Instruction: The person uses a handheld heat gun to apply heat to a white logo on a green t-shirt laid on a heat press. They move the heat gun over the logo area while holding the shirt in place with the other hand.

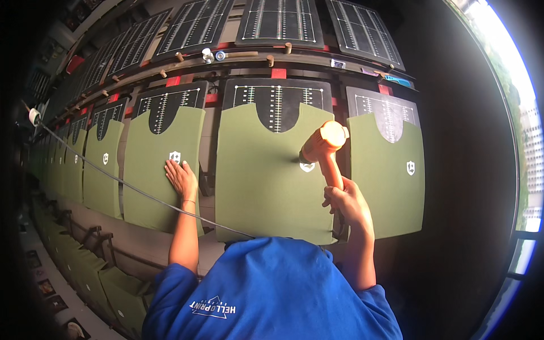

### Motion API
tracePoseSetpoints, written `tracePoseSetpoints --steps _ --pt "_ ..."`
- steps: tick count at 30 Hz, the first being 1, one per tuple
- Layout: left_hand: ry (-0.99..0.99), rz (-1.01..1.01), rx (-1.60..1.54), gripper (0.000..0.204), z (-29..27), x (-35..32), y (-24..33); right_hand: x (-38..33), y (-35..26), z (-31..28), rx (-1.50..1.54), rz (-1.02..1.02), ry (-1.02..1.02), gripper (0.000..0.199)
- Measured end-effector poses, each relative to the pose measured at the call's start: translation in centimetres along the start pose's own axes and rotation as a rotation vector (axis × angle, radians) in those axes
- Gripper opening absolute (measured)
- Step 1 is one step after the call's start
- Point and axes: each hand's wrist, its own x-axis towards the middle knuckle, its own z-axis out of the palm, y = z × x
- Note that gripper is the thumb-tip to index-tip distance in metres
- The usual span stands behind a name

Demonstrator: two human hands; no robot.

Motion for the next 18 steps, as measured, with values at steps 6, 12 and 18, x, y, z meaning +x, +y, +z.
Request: tracePoseSetpoints --steps 6,12,18 --pt "0.004 0.023 -0.001 0.059 -0.7 -0.3 -0.1 0.2 -0.3 0.5 0.014 -0.025 -0.025 0.021" --pt "0.020 0.027 -0.026 0.058 -0.2 -1.0 0.0 -0.2 -0.9 1.2 -0.047 -0.014 -0.008 0.024" --pt "0.050 0.049 -0.068 0.055 -0.5 -1.8 0.5 -0.3 -0.3 1.6 -0.052 -0.029 0.005 0.023"
